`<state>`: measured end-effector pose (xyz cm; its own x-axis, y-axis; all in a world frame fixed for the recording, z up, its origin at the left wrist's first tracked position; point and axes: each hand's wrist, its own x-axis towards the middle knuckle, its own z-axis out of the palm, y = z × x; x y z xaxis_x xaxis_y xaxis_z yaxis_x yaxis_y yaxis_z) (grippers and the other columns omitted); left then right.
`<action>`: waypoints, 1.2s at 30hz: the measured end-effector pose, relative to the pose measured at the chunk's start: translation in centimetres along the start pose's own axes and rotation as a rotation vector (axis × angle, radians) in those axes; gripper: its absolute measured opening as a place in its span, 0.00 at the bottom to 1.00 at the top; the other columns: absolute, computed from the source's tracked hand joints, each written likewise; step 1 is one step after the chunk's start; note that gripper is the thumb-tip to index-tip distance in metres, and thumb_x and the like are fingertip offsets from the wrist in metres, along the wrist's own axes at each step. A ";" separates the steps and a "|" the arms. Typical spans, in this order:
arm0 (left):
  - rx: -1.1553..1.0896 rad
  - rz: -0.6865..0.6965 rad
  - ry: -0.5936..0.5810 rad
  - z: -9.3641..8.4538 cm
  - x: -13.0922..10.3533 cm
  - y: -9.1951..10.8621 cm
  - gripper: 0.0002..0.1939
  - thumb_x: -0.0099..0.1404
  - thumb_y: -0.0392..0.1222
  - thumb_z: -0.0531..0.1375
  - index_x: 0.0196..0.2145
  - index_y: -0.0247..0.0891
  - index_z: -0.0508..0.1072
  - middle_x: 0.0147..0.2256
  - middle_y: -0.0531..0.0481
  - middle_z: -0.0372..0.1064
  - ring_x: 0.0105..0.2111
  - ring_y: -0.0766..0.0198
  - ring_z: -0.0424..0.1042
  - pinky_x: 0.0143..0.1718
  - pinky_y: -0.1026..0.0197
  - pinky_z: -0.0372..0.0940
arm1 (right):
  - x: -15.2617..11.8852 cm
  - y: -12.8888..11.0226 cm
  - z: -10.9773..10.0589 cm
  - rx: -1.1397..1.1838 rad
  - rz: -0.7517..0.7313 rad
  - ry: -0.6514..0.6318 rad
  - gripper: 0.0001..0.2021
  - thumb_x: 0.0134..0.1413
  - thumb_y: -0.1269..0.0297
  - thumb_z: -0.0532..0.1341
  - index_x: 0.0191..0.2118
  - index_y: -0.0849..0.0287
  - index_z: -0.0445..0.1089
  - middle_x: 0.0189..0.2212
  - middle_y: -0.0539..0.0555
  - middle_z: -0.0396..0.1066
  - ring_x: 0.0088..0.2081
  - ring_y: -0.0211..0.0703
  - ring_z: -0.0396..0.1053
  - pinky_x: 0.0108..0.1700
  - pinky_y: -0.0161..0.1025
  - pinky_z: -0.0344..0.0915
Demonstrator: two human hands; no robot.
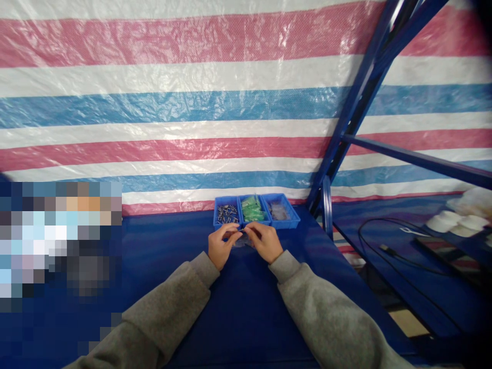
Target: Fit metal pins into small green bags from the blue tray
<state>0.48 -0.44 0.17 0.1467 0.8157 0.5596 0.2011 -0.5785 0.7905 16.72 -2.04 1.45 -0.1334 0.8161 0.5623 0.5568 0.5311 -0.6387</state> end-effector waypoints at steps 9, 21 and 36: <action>-0.044 -0.059 0.039 0.0 0.3 -0.3 0.10 0.57 0.44 0.61 0.34 0.35 0.74 0.33 0.47 0.74 0.31 0.63 0.73 0.36 0.61 0.70 | -0.1 0.3 0.3 -0.011 -0.015 -0.045 0.14 0.61 0.60 0.50 0.29 0.57 0.68 0.22 0.51 0.68 0.25 0.40 0.68 0.30 0.33 0.60; -0.124 -0.100 0.029 0.1 0.5 -0.2 0.09 0.60 0.44 0.59 0.30 0.35 0.67 0.35 0.46 0.72 0.36 0.62 0.72 0.40 0.59 0.67 | 0.0 0.4 0.6 -0.091 -0.009 -0.156 0.13 0.60 0.63 0.51 0.28 0.58 0.69 0.22 0.50 0.69 0.25 0.37 0.67 0.31 0.31 0.58; 0.170 0.024 -0.037 -0.3 0.3 1.0 0.12 0.66 0.42 0.51 0.42 0.39 0.72 0.39 0.48 0.72 0.37 0.63 0.70 0.40 0.63 0.64 | -2.9 -14.5 -5.2 0.711 -0.235 -0.227 0.18 0.56 0.53 0.54 0.22 0.59 0.63 0.18 0.49 0.65 0.22 0.34 0.64 0.28 0.34 0.61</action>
<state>0.38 -0.74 1.19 0.1881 0.8025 0.5662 0.3578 -0.5929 0.7214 13.29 -13.25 11.79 -0.3899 0.6500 0.6523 -0.1552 0.6519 -0.7423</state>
